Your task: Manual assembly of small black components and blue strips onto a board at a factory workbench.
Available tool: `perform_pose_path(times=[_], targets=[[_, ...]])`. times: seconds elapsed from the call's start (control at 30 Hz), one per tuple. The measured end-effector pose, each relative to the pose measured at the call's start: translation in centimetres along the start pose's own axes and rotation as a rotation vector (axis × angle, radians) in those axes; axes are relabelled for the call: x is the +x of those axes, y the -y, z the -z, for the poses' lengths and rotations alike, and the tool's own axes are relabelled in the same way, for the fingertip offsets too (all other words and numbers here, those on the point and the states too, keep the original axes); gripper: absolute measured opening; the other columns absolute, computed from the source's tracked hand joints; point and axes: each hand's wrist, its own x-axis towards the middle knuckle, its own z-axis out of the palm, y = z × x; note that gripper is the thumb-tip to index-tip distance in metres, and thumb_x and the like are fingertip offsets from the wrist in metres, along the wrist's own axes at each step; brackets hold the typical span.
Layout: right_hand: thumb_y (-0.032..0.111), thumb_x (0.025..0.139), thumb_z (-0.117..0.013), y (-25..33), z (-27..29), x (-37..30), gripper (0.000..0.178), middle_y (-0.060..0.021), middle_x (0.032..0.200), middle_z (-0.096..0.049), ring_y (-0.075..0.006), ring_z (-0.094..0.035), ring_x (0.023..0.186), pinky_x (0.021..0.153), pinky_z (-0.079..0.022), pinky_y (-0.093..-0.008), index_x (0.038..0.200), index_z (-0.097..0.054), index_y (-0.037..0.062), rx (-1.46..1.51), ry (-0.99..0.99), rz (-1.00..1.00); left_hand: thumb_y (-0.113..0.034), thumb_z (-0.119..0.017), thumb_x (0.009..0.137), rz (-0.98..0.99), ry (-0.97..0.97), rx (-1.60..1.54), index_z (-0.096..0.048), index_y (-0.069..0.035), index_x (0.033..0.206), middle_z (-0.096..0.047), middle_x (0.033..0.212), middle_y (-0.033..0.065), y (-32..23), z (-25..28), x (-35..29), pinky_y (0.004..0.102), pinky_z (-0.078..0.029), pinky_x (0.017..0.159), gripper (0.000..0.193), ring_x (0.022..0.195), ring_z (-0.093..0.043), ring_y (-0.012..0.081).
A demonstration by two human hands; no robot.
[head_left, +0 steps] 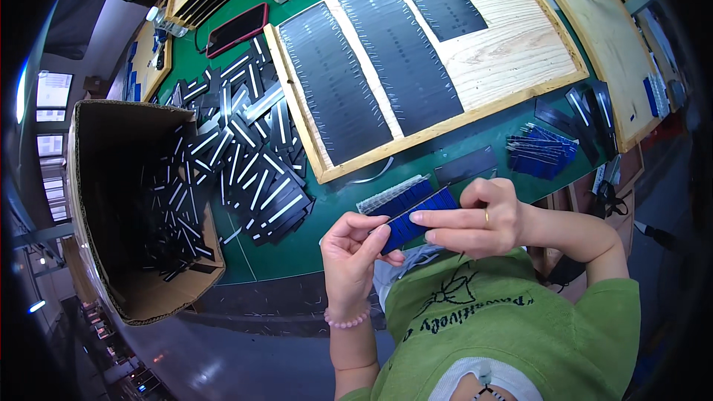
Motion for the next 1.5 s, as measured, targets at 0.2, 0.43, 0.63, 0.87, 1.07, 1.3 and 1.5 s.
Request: perform_pose_path(times=[0.2, 0.43, 0.63, 0.87, 1.07, 1.3, 1.5], targets=[[0.015, 0.069, -0.063, 0.7, -0.1, 0.1, 0.023, 0.0045, 0.112, -0.068, -0.0102, -0.037, 0.063, 0.045, -0.033, -0.0177, 0.092, -0.064, 0.0193, -0.123, 0.016, 0.032, 0.006, -0.062, 0.084, -0.021, -0.043, -0.017, -0.058, 0.007, 0.1, -0.067, 0.084, 0.016, 0.0, -0.3, -0.1, 0.0279, -0.059, 0.059, 0.016, 0.063, -0.067, 0.0176], [0.02, 0.069, -0.073, 1.8, -0.3, 0.7, 0.035, 0.0023, 0.118, -0.065, -0.0112, -0.037, 0.057, 0.049, -0.038, -0.0182, 0.101, -0.062, 0.0119, -0.069, 0.103, -0.007, 0.009, -0.065, 0.08, -0.1, -0.044, -0.011, -0.056, 0.007, 0.107, -0.066, 0.084, 0.0154, 0.7, -0.7, -0.1, 0.0286, -0.059, 0.066, 0.029, 0.068, -0.068, 0.019], [0.013, 0.059, -0.082, 0.1, 1.0, 0.6, 0.062, -0.0084, 0.125, -0.061, -0.0145, -0.042, 0.059, 0.052, -0.041, -0.0233, 0.113, -0.053, 0.0077, 0.025, 0.09, -0.283, 0.011, -0.064, 0.08, -0.129, -0.024, -0.019, -0.056, 0.006, 0.106, -0.066, 0.081, 0.0155, 0.9, 0.2, -0.2, 0.03, -0.06, 0.066, 0.028, 0.069, -0.068, 0.0195], [0.007, 0.075, -0.078, -0.2, 0.5, 1.6, 0.035, 0.0016, 0.076, -0.061, -0.0014, -0.051, 0.064, 0.057, -0.04, -0.0167, 0.104, -0.058, 0.0034, 0.659, -0.113, -0.996, 0.011, -0.065, 0.079, -0.192, -0.01, 0.145, -0.059, 0.005, 0.101, -0.065, 0.08, 0.014, 0.6, -0.5, 0.2, 0.0298, -0.059, 0.066, 0.023, 0.07, -0.068, 0.0201], [0.006, 0.078, -0.074, 0.0, 0.8, 1.1, 0.028, 0.0036, 0.079, -0.06, 0.0003, -0.051, 0.068, 0.058, -0.038, -0.0151, 0.103, -0.06, 0.0053, 0.874, -0.17, -1.058, 0.009, -0.065, 0.08, -0.134, -0.044, 0.15, -0.057, 0.005, 0.1, -0.065, 0.081, 0.0134, 0.2, -1.0, 0.1, 0.0289, -0.058, 0.065, 0.022, 0.07, -0.068, 0.0189], [0.008, 0.078, -0.074, 0.8, 1.3, 2.6, 0.033, -0.0018, 0.082, -0.063, -0.0052, -0.059, 0.072, 0.062, -0.045, -0.0203, 0.106, -0.057, 0.0034, 0.791, 0.018, -1.031, 0.001, -0.067, 0.083, -0.014, -0.003, 0.394, -0.063, 0.003, 0.11, -0.066, 0.086, 0.0069, -1.5, -2.1, 1.4, 0.0194, -0.051, 0.055, 0.027, 0.064, -0.059, 0.0072], [0.005, 0.077, -0.069, 0.4, 1.9, 2.7, 0.038, -0.0072, 0.094, -0.064, -0.0137, -0.066, 0.083, 0.071, -0.049, -0.0257, 0.111, -0.053, 0.0018, 0.742, 0.112, -0.957, -0.005, -0.071, 0.082, 0.025, 0.031, 0.515, -0.071, 0.003, 0.091, -0.067, 0.072, 0.0051, -1.5, -2.9, 2.3, 0.0154, -0.042, 0.047, 0.012, 0.054, -0.055, 0.0033]])
